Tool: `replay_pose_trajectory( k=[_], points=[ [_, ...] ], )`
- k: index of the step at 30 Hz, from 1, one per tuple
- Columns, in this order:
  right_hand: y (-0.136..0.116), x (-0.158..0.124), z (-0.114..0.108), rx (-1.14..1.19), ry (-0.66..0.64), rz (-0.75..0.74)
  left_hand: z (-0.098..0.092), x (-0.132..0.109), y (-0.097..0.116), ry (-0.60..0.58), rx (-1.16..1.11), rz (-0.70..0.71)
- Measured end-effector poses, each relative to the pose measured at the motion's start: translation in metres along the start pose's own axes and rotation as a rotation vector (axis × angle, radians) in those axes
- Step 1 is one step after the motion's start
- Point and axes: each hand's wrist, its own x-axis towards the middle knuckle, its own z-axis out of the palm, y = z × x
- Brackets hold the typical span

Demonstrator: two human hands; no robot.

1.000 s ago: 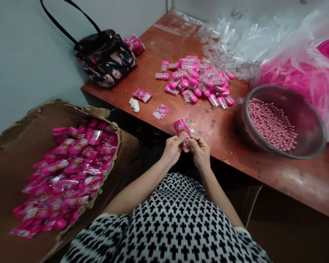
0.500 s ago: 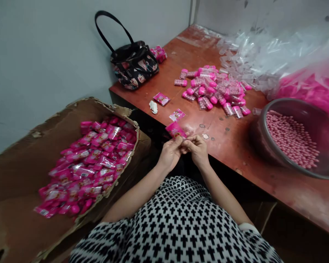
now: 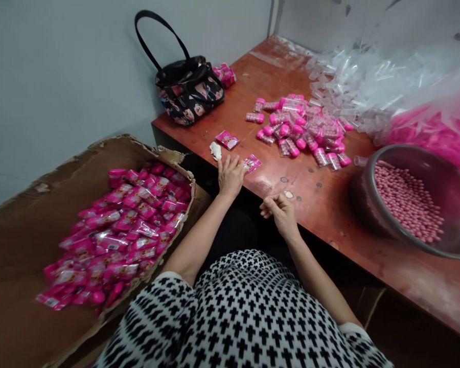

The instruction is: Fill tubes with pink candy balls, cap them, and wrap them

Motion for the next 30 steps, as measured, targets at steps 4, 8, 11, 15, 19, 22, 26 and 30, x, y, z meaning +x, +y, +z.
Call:
replay_pose_trajectory(
  k=[4, 8, 11, 15, 19, 22, 26, 30],
  points=[
    [-0.002, 0.020, -0.003, -0.059, 0.045, -0.025, 0.009, 0.000, -0.004, 0.065, 0.060, 0.051],
    [0.002, 0.057, 0.004, -0.033, 0.136, -0.087, 0.008, -0.012, 0.007, 0.126, -0.084, 0.060],
    [0.003, 0.080, 0.009, 0.002, 0.087, -0.062, 0.002, -0.029, 0.023, 0.124, -0.294, 0.023],
    [-0.007, 0.092, 0.006, -0.039, -0.115, -0.023, -0.016, -0.047, 0.038, 0.037, -0.689, -0.318],
    [-0.028, 0.099, 0.007, -0.243, -0.484, 0.019, -0.035, -0.054, 0.036, -0.243, -1.028, -0.608],
    [-0.039, 0.103, 0.016, -0.465, -0.615, 0.011, -0.041, -0.058, 0.031, -0.291, -1.109, -0.693],
    [-0.040, 0.107, 0.013, -0.615, -0.603, -0.011, -0.039, -0.064, 0.026, -0.219, -1.089, -0.811],
    [-0.042, 0.123, -0.020, -0.949, -0.015, -0.184, -0.036, -0.066, 0.030, -0.175, -1.179, -0.952]
  ],
)
